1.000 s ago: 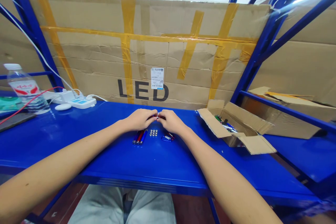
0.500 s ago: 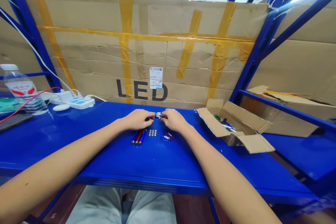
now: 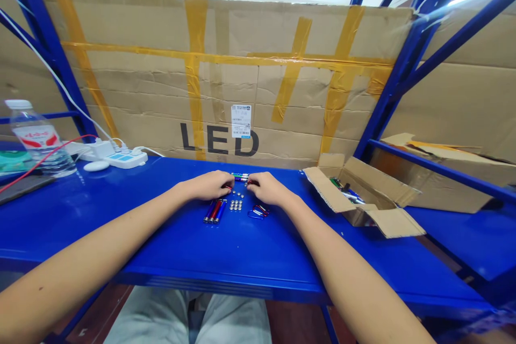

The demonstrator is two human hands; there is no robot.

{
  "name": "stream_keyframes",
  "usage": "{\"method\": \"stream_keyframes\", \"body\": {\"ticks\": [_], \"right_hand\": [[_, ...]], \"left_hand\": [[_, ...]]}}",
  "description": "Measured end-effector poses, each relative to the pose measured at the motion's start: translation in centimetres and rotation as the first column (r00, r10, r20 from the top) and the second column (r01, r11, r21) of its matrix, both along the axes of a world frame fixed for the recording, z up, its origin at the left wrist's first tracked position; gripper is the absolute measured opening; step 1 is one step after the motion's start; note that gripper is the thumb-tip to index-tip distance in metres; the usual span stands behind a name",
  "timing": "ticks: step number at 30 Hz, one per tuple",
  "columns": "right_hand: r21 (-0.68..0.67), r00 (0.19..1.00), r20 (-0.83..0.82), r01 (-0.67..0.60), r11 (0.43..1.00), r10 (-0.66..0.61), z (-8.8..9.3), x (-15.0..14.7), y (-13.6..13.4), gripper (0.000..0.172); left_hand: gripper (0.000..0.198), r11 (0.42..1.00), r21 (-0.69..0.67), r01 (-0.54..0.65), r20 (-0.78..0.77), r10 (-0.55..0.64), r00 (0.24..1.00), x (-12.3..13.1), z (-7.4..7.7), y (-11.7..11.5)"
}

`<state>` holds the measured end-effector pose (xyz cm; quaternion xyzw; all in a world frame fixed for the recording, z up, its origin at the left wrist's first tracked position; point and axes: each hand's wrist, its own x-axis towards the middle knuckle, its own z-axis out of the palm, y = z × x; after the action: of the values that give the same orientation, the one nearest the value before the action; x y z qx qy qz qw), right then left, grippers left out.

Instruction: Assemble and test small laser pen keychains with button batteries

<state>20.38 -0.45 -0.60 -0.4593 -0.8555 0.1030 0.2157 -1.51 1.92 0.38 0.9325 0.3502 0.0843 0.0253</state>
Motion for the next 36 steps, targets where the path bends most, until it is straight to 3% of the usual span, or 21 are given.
{"method": "stream_keyframes", "body": {"ticks": [4,7,15,28,36], "right_hand": [[-0.075,0.991,-0.117,-0.07,0.995,0.061,0.3,-0.4,-0.7,0.015],[-0.055,0.986,-0.126,-0.113,0.992,0.105,0.4,-0.9,-1.1,0.016],[-0.043,0.988,-0.113,-0.111,0.993,0.105,0.4,-1.2,-1.1,0.015],[-0.115,0.975,-0.192,-0.134,0.984,0.111,0.1,-1.3,-1.0,0.016],[-0.049,0.988,-0.151,-0.024,0.999,0.017,0.1,-0.8,-0.8,0.017]], "left_hand": [[0.016,0.996,-0.094,-0.006,0.16,0.021,0.987,0.0,-0.3,0.4],[0.014,0.99,-0.138,0.022,0.227,0.01,0.974,0.7,-0.9,0.9],[0.02,0.969,-0.247,0.017,0.206,0.035,0.978,1.8,-2.0,1.8],[0.019,0.917,-0.393,0.061,0.204,0.023,0.979,1.2,-1.1,0.9],[0.018,0.921,-0.387,0.04,0.21,0.046,0.977,1.2,-1.0,0.9]]}}
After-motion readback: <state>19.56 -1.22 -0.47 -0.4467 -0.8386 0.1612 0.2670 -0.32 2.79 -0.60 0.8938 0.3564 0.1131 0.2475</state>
